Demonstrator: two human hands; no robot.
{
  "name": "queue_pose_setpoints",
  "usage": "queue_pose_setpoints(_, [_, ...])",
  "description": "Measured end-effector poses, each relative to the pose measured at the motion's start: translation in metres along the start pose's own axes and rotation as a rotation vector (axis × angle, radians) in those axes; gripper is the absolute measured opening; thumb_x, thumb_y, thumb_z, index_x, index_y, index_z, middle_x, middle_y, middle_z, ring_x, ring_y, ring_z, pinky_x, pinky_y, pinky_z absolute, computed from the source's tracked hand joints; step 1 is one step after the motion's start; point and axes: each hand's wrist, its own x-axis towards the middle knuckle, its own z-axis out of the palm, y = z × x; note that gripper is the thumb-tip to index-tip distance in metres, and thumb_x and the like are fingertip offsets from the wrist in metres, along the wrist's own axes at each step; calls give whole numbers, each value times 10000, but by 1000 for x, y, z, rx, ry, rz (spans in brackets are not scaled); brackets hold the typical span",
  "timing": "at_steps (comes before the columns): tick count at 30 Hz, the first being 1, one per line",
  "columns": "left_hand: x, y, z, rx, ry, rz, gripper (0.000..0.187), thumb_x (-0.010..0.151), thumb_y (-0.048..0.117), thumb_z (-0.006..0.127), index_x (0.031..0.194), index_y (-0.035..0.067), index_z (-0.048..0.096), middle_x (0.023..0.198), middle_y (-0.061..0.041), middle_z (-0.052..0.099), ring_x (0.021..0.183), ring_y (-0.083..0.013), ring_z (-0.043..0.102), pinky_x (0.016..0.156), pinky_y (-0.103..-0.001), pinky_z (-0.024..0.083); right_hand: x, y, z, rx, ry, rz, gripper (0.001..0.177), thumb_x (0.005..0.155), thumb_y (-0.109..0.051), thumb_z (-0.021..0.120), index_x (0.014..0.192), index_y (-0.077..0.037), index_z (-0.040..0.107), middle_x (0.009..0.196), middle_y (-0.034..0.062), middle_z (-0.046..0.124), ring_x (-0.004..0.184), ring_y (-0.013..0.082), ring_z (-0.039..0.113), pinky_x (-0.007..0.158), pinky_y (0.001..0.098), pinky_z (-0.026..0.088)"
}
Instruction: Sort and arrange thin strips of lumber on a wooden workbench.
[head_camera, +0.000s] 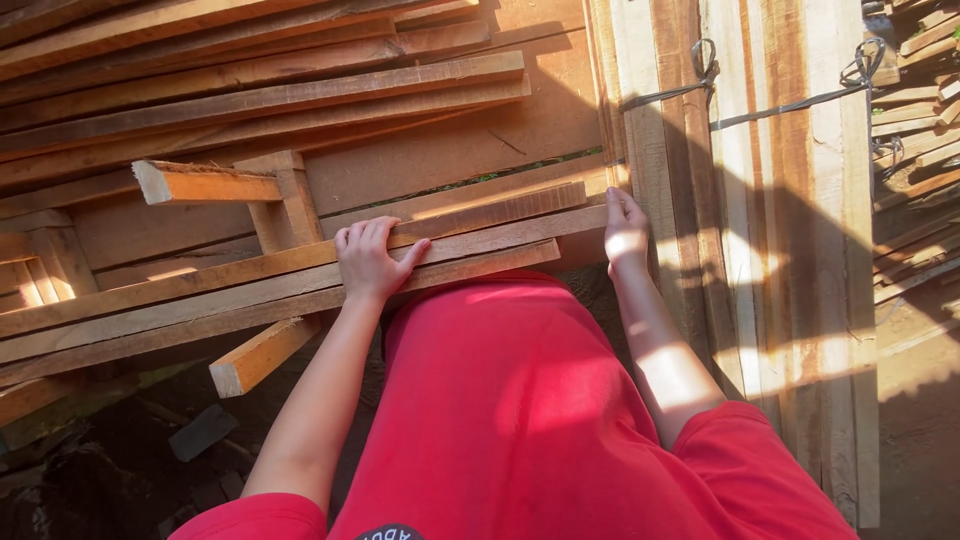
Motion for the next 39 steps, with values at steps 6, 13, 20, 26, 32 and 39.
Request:
queue_pose_setpoints(6, [1,2,1,47,-14,27,539,870,720,696,1124,245,708,1092,49,746,1048,-161,652,968,-391,400,8,10,-9,172,5,3,412,1046,-461,673,1305,-142,707,1275,116,690,1256,211,595,1100,406,455])
queue_pose_setpoints(13, [-2,-2,7,76,-4,31,547,883,717,662,1138,235,700,1091,30,733,1062,-182,646,986,-408,402,-9,-9,6,288,75,40,635,1063,-537,613,1398,3,583,1453,263,545,1420,383,433,1202,487,340])
queue_pose_setpoints(20, [-5,-5,10,105,7,55,530,914,711,619,1151,242,689,1093,31,722,1068,-183,635,1017,-426,391,-4,-21,0,58,55,63,722,988,-721,588,1277,-69,706,1384,200,626,1365,369,511,1160,454,402])
queue_pose_setpoints(26, [-2,0,5,129,-18,47,554,911,736,604,1138,236,679,1073,31,716,1008,-189,640,957,-403,407,-5,-26,-5,-8,-47,39,793,1001,-765,518,1303,-51,688,1416,239,588,1378,414,483,1156,467,404])
queue_pose_setpoints(32, [1,5,1,108,-48,26,609,877,753,638,1140,206,687,1090,6,724,1008,-212,649,952,-423,407,0,-14,-6,0,-134,60,718,983,-766,566,1303,-139,706,1432,182,587,1359,357,516,1134,453,441])
queue_pose_setpoints(39, [0,2,7,103,-33,15,565,881,733,650,1116,221,685,1052,21,713,988,-206,645,937,-407,402,13,17,12,493,-240,231,742,986,-635,661,1402,-25,588,1418,216,547,1323,374,528,1155,551,376])
